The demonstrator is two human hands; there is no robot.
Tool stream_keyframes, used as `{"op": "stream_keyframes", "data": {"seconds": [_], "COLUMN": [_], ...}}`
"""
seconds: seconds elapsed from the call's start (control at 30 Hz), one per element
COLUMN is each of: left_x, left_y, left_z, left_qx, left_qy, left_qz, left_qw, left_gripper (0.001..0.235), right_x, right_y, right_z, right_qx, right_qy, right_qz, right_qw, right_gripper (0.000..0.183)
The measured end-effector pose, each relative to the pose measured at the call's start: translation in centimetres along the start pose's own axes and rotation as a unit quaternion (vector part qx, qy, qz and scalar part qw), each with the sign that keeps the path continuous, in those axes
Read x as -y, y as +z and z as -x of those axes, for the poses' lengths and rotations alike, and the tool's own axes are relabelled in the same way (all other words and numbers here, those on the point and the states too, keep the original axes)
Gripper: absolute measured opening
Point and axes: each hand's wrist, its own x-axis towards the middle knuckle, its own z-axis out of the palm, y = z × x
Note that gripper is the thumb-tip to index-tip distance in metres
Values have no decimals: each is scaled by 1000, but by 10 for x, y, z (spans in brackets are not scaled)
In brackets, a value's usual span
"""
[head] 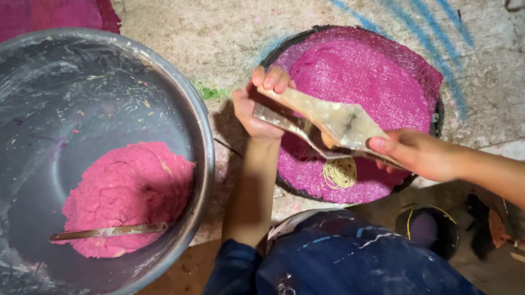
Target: The person scoops pink dough from a metal bowl and presses it into a wooden press. They then squeeze the press to extrude thin strands onto a purple mat, forming circular nests. The person repeats this process to create multiple dough circles on the mat.
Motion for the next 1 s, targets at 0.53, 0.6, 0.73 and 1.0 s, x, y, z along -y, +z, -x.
{"op": "stream_keyframes", "data": {"seconds": [0.53,0.6,0.73,1.0], "left_x": [-3,-12,-12,2], "left_y": [26,28,28,32], "left_z": [-15,-13,1,-27], "left_qx": [7,-3,-60,-14], "left_qy": [1,-11,-5,17], "left_qz": [-50,-53,-68,-65], "left_qw": [999,999,996,998], "left_gripper": [24,25,24,24], "right_x": [12,14,16,20], "right_y": [0,10,12,-8], "right_z": [7,3,12,8], "right_qx": [-33,-29,13,-67], "right_qy": [-23,-78,-23,-69], "right_qz": [-38,-33,-56,-14], "right_qw": [998,996,998,995], "right_gripper": [69,70,73,60]}}
